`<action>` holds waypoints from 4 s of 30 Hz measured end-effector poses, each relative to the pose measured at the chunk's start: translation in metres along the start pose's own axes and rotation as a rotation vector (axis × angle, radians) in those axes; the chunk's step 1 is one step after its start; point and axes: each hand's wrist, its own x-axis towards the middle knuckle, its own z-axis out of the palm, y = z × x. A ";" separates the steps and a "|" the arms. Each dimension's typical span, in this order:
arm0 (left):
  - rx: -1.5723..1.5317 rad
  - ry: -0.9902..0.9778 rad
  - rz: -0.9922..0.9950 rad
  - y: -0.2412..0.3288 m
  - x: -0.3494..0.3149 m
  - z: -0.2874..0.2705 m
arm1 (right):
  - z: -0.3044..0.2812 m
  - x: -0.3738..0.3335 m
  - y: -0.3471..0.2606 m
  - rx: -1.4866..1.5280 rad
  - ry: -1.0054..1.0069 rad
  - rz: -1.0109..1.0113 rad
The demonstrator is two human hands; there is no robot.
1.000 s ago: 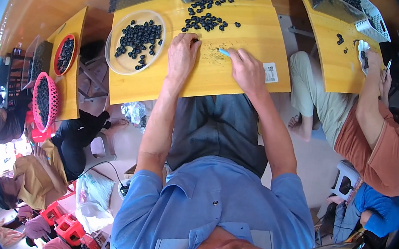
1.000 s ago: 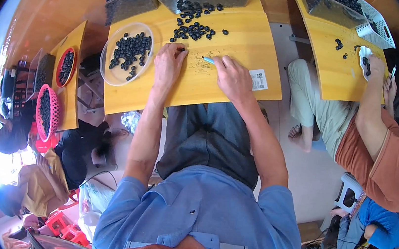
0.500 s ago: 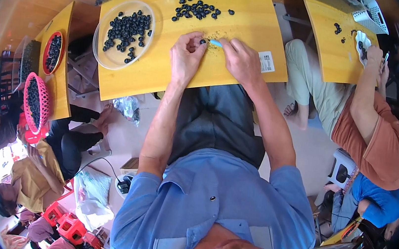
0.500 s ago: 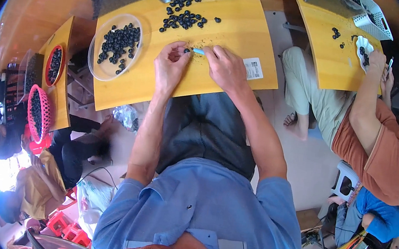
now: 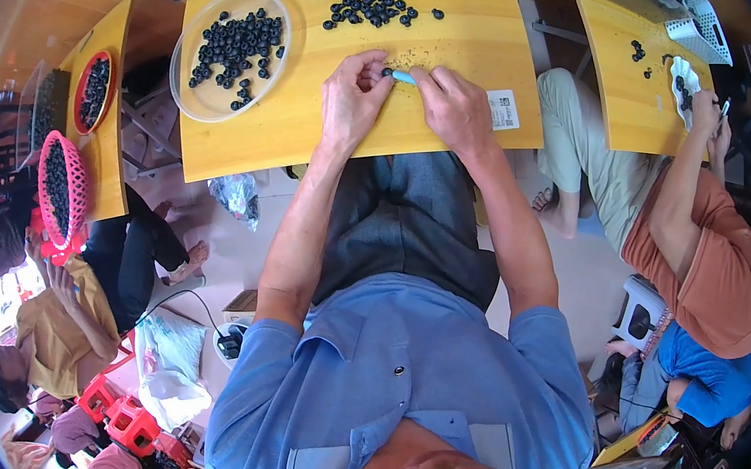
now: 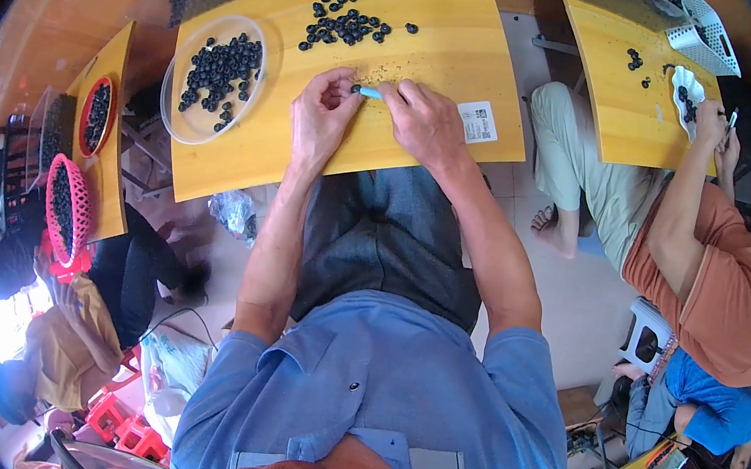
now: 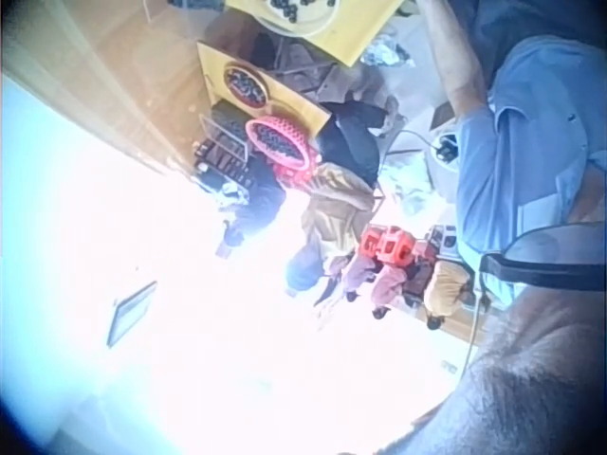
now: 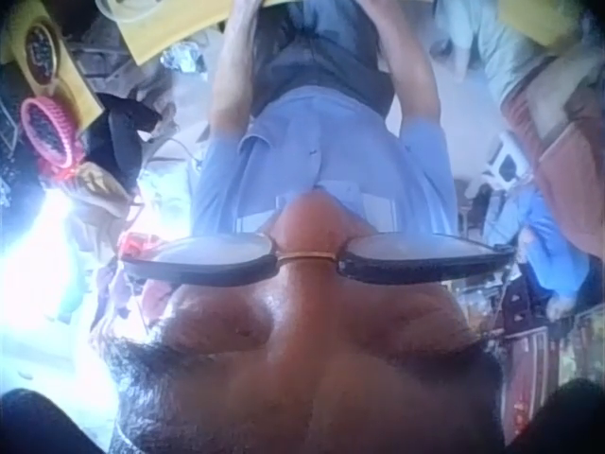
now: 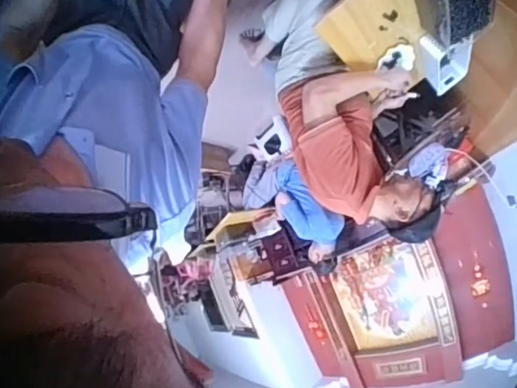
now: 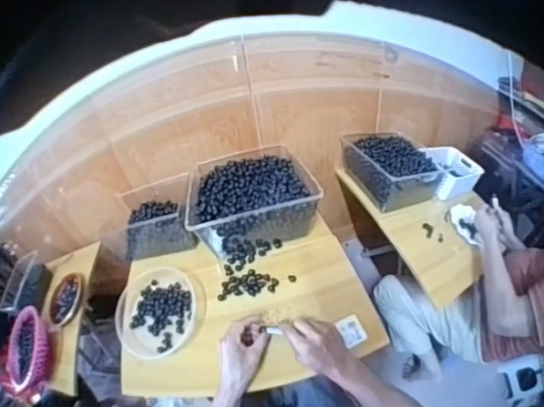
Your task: The person sorts small black objects on a table, removing stems and impurities by hand and with a small blue scraper, then places the sorted objects into a plastic container and a basket.
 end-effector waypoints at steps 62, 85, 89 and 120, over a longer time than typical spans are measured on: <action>0.002 0.022 -0.049 0.008 0.003 -0.008 | 0.003 0.001 0.004 -0.032 0.003 0.106; -0.134 -0.028 -0.064 -0.006 0.000 0.002 | 0.000 0.001 0.001 -0.018 0.019 -0.025; -0.228 -0.043 -0.103 -0.006 0.000 0.002 | 0.000 0.000 0.001 -0.008 0.017 -0.016; 0.643 0.529 0.363 0.012 0.044 -0.133 | 0.004 -0.001 0.003 -0.031 0.026 0.112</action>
